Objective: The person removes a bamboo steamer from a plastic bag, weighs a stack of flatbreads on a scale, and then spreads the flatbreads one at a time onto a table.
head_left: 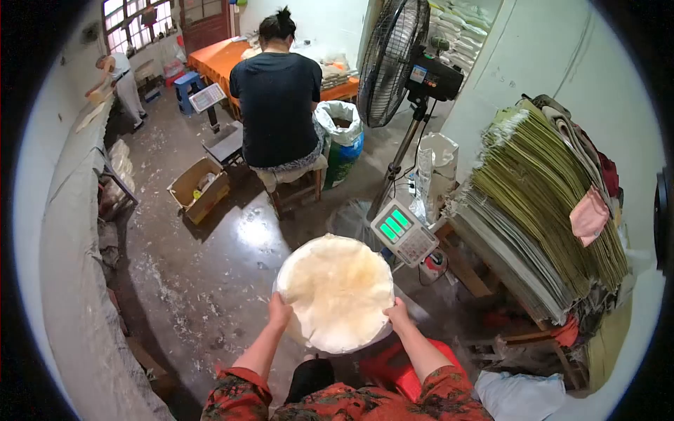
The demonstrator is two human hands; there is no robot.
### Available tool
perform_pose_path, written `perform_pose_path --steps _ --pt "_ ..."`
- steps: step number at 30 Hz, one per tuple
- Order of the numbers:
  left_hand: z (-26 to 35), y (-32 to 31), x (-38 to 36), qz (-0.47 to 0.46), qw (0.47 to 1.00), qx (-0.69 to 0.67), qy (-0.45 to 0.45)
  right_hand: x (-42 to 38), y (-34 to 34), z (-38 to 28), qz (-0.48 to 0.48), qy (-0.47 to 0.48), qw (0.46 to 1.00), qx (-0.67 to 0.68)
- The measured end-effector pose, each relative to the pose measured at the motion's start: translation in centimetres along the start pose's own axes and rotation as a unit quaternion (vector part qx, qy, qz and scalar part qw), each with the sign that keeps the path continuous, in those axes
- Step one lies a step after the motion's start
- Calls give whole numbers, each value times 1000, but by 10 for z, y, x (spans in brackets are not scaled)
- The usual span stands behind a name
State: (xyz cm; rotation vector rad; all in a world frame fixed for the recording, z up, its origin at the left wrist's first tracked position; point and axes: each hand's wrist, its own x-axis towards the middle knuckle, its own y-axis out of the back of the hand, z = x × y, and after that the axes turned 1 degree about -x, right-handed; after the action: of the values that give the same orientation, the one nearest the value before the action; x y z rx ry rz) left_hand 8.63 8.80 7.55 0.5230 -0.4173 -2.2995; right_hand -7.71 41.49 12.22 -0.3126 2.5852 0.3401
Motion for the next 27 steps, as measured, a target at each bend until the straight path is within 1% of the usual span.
perform_pose_path --steps 1,2,4,5,7,8,9,10,11,13,14,15,17,19,20,21,22,23,24,25,26,27 --pt "-4 2 2 -33 999 -27 3 0 0 1 14 -8 1000 14" --pt "-7 2 2 -39 999 -27 9 0 2 2 18 -15 1000 11" --pt "25 14 -13 -33 999 -13 -11 -1 3 -4 35 8 998 59" --pt "37 17 -18 -39 999 -12 -7 0 3 -4 39 2 998 58" --pt "54 21 -20 -27 999 -38 25 -1 2 -4 66 74 990 -103" --pt "56 21 -15 -33 998 -39 27 -1 0 -4 70 71 989 -105" --pt "55 19 -13 -15 999 -43 16 -11 -6 -11 197 132 944 -229" --pt "51 19 -14 1 999 -46 8 -20 -12 -13 313 186 863 -349" --pt "46 17 -14 -4 999 -47 16 -23 -12 0 312 180 862 -356" --pt "40 14 -7 17 995 -89 -32 -34 -23 9 263 58 939 -215" --pt "36 14 -5 14 996 -89 -27 -41 -22 12 153 8 977 -146" --pt "40 15 -2 30 994 -95 -35 -39 -30 24 118 34 989 -82" --pt "40 13 7 44 993 -102 -43 -31 -40 32 162 29 973 -164" --pt "37 17 13 5 997 -70 -14 -33 -40 28 158 7 971 -178" --pt "36 17 12 5 998 -69 -12 -32 -40 25 153 -12 970 -189" --pt "46 22 9 31 998 12 -44 -36 -41 13 152 -12 970 -188" --pt "57 25 5 55 991 93 -77 -44 -41 -8 190 51 931 -307" --pt "75 28 2 53 991 93 -76 -50 -39 -28 225 113 872 -420" --pt "95 31 -2 17 959 213 -184 -50 -37 -43 208 172 833 -483" --pt "105 30 -5 -20 901 327 -286 -47 -38 -41 204 169 833 -486" --pt "104 27 -5 -20 902 328 -281 -41 -40 -39 177 194 807 -529" --pt "104 25 -3 -97 881 374 -272 -32 -44 -37 149 223 777 -569"
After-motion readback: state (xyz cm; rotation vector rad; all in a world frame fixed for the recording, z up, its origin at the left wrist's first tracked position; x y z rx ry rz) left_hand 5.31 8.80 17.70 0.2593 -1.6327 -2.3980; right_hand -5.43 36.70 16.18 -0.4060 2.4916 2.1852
